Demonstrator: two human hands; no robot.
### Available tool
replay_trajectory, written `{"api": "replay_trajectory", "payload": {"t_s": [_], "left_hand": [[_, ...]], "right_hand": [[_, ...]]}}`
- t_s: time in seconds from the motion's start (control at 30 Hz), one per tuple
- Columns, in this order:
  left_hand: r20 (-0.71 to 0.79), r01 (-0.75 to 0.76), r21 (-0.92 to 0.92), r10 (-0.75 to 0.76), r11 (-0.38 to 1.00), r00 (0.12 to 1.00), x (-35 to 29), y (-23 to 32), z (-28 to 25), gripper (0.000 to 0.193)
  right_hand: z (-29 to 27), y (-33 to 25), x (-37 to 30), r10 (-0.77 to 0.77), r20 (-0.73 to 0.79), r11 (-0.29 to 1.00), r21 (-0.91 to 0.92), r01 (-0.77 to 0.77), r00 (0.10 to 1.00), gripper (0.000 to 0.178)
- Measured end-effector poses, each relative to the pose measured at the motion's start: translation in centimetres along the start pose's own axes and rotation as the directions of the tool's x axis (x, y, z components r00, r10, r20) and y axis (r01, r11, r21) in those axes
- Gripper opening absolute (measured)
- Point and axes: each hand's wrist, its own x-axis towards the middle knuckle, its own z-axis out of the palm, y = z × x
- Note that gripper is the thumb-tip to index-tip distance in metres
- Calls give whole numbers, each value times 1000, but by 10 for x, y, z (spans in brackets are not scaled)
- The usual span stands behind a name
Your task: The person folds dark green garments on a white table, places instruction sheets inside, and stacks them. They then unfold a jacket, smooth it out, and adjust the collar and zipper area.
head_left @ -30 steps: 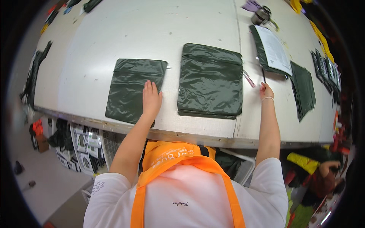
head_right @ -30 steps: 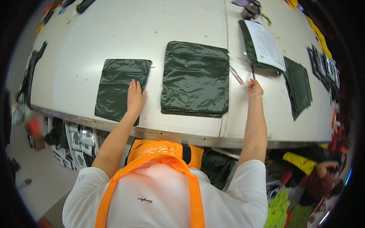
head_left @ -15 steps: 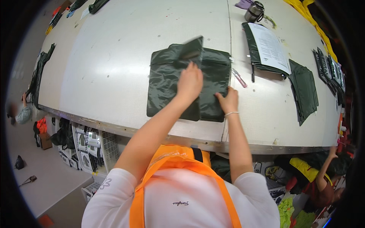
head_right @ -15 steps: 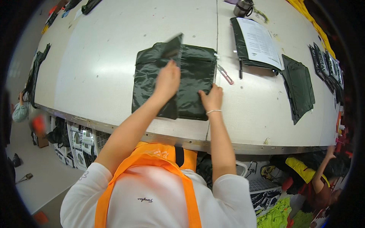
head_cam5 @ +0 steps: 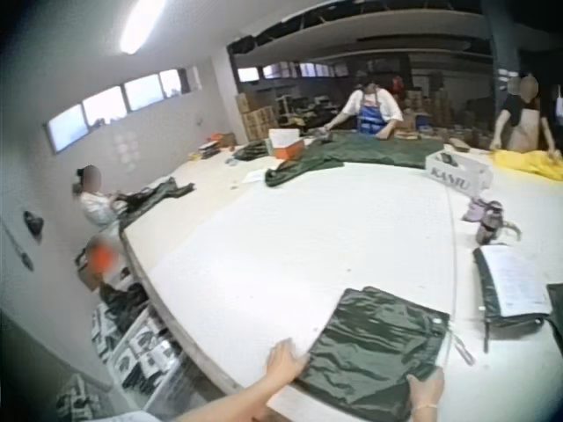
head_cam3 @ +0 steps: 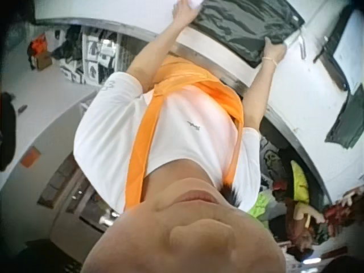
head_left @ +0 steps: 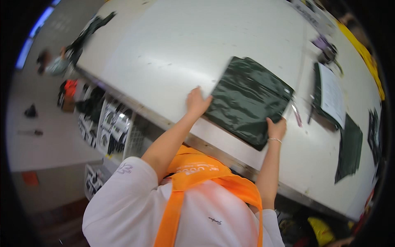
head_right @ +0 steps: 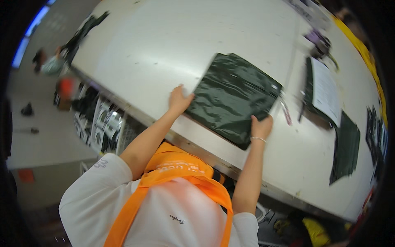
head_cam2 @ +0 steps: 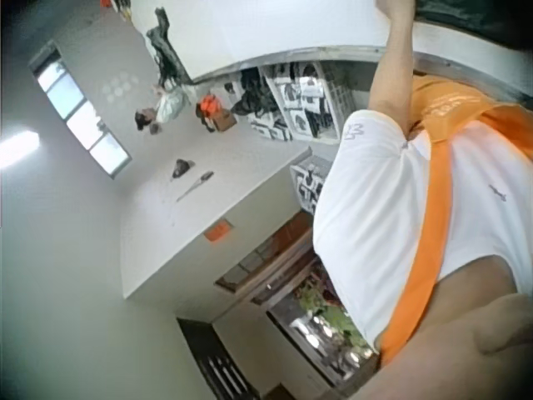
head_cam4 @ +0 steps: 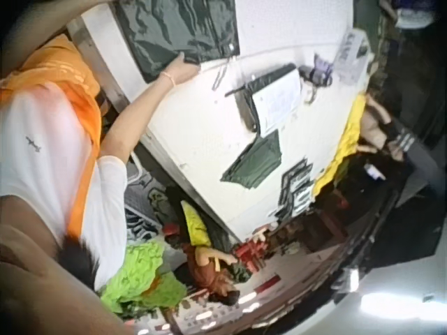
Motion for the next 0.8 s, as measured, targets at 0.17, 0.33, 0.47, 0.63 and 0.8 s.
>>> {"api": "replay_trajectory", "payload": {"t_s": [0.17, 0.33, 0.47, 0.63, 0.8], "left_hand": [[301, 146, -272, -60, 951, 952, 20, -26, -19, 60], [-114, 253, -590, -390, 767, 914, 33, -102, -40, 70], [399, 579, -797, -570, 172, 719, 47, -169, -105, 70], [369, 524, -816, -477, 244, 798, 99, -300, -155, 53], [466, 609, -768, -482, 196, 742, 183, -434, -256, 57]], "right_hand": [[41, -3, 12, 120, 315, 894, 378, -240, 942, 46], [71, -84, -27, 244, 675, 468, 547, -694, 696, 17], [163, -179, -96, 197, 670, 364, 628, -688, 716, 7], [274, -340, -195, 178, 694, 383, 604, -699, 697, 11], [324, -454, -199, -84, 971, 664, 223, -714, 225, 26]]}}
